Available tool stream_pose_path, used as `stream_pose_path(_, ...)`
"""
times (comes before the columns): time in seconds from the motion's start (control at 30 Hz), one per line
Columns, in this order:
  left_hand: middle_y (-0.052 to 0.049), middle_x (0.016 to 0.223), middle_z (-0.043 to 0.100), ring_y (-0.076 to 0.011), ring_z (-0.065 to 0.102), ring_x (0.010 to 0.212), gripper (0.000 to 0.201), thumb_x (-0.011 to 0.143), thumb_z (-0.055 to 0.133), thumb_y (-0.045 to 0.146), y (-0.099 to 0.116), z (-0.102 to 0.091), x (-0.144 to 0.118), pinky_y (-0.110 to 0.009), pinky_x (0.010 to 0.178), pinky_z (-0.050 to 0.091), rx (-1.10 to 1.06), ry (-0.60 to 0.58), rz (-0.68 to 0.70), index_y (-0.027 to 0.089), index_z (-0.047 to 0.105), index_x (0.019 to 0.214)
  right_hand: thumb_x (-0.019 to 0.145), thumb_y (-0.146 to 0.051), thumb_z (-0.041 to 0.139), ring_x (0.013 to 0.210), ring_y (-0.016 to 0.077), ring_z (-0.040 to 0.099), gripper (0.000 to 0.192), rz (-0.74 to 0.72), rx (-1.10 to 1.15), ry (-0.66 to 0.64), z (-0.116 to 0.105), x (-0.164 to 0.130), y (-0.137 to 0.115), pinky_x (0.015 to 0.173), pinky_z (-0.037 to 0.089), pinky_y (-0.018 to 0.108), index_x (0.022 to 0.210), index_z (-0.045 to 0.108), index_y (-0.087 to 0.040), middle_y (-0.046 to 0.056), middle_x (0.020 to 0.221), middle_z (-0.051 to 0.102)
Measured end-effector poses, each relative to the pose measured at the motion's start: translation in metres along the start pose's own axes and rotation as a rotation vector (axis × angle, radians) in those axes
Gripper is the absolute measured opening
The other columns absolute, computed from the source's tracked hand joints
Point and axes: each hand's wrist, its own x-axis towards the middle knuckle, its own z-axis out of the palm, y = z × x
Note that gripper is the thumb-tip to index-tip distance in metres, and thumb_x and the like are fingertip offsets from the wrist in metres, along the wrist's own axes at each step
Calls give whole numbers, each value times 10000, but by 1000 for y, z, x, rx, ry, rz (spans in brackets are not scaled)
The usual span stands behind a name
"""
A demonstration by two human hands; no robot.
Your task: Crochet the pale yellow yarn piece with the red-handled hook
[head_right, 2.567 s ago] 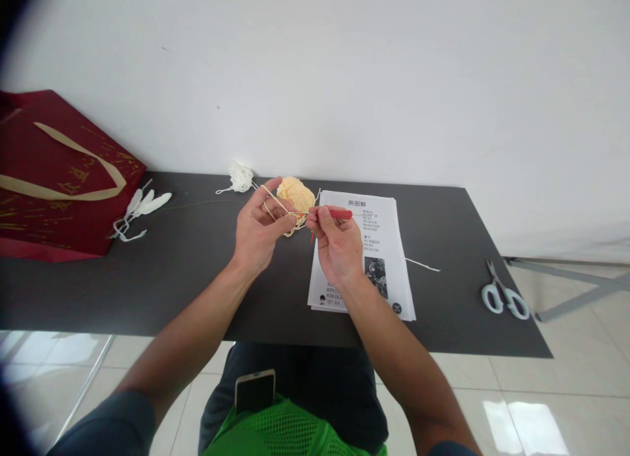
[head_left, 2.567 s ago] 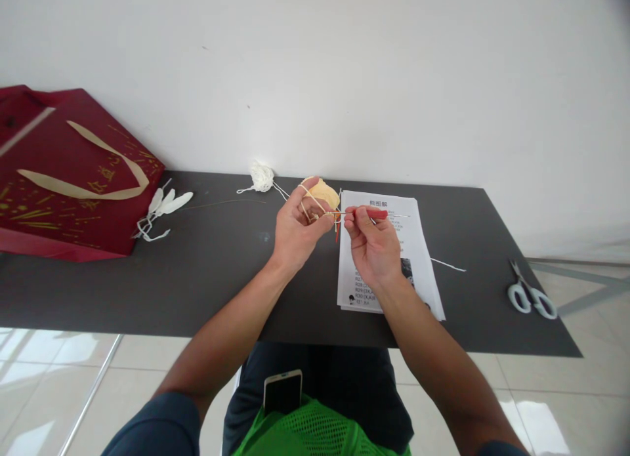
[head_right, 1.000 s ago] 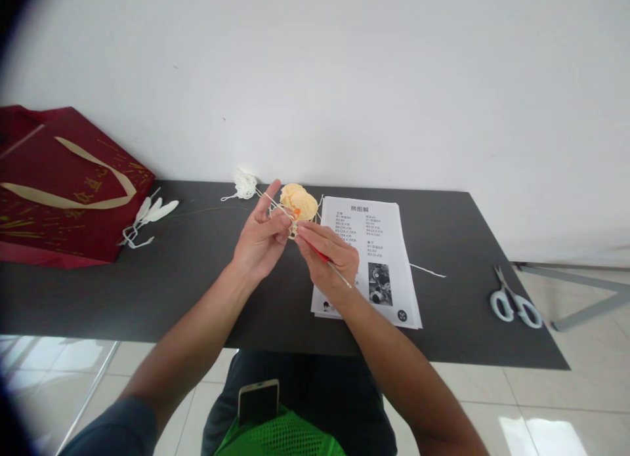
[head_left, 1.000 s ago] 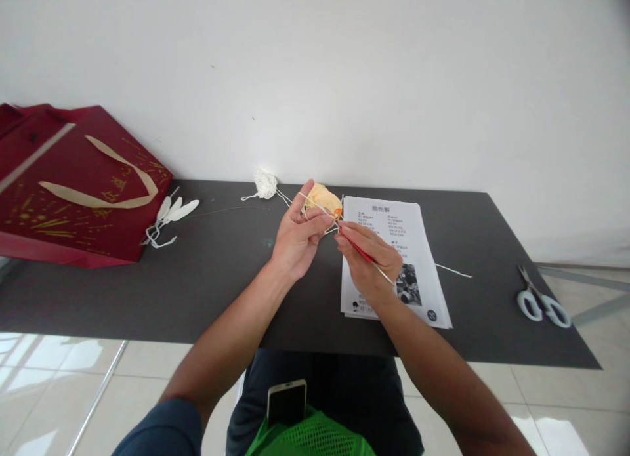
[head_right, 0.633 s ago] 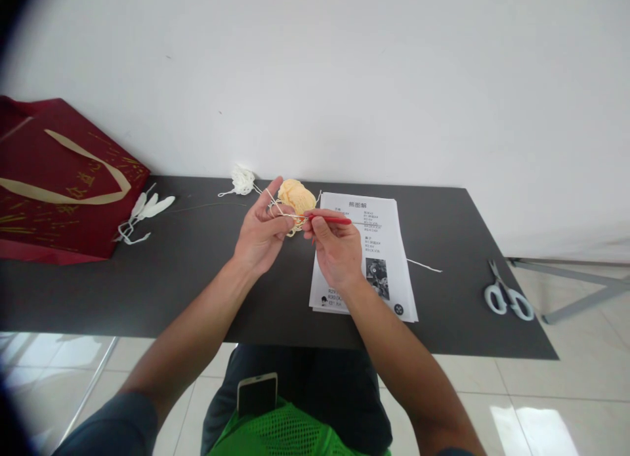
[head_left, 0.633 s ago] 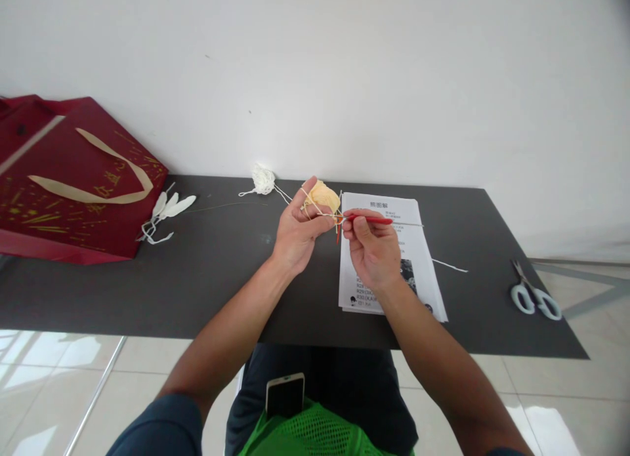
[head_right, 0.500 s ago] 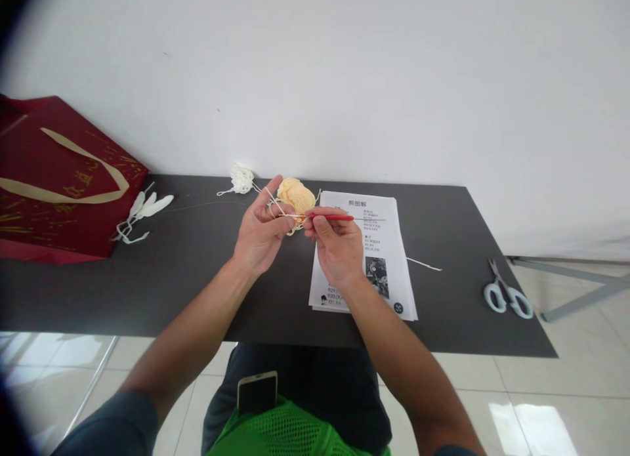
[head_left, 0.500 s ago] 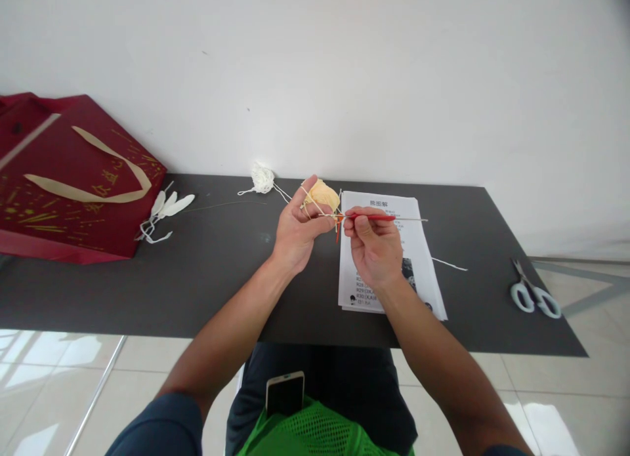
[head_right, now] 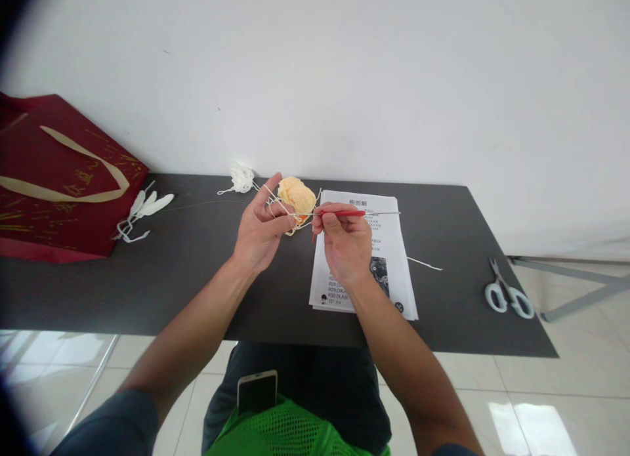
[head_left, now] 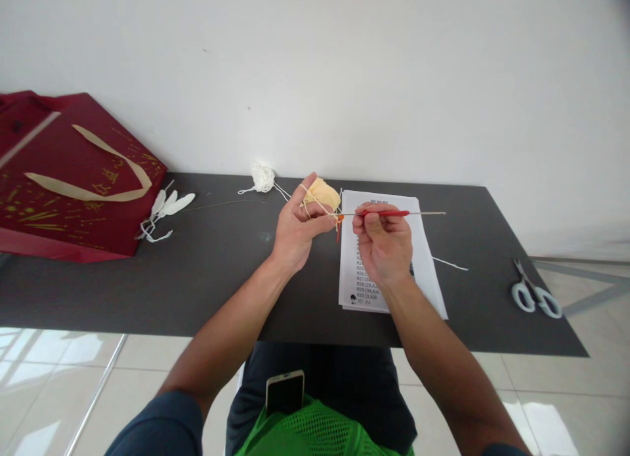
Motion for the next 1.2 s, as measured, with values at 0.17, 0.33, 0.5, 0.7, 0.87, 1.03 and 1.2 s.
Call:
stream_pose_path(0.17,50,752,725,-82,624,662,993,655,856,111,1,0,0,-234,657,447,2,-6,3,229,427,1543,818,-278,827,661,77,635,78,-28,-52,-1,-1,0,-2,611,540,226,842,754,-261,-20,882,734)
stream_pose_path(0.33,48,729,716,-85,590,608,918,636,852,99,3,-1,-1,-226,579,415,36,-7,0,242,513,1476,822,-358,827,652,99,615,140,-84,-130,-22,-1,0,-4,598,510,271,844,721,-269,-13,872,709)
stream_pose_path(0.5,42,714,710,-94,586,592,852,615,830,74,5,-3,-1,-219,538,385,56,-32,-44,231,568,1411,813,-413,827,630,103,598,203,-106,-174,-41,-4,-1,-3,580,504,279,845,693,-265,-13,852,696)
stream_pose_path(0.7,41,691,705,-109,616,618,786,597,804,49,8,-4,0,-240,623,461,49,-88,-98,198,609,1344,823,-403,821,627,94,590,194,-81,-198,-76,-7,0,-5,566,483,261,835,681,-269,-22,840,688)
stream_pose_path(0.87,30,674,701,-103,600,608,722,603,798,37,13,-4,-1,-234,615,452,44,-177,-155,172,631,1292,809,-405,834,606,86,572,220,-50,-164,-105,-8,3,-7,543,464,245,829,674,-256,-24,813,677)
stream_pose_path(1.03,22,691,708,-111,614,635,692,617,804,43,15,-5,-1,-239,622,460,54,-223,-183,188,649,1276,798,-429,839,584,78,542,239,-18,-128,-106,-7,4,-9,532,456,236,822,671,-261,-30,799,673)
stream_pose_path(1.2,21,700,707,-116,623,643,668,614,788,35,14,-7,0,-248,637,473,41,-239,-201,194,668,1252,789,-443,845,580,75,537,253,20,-108,-104,-6,3,-11,537,463,232,823,669,-264,-35,792,668)
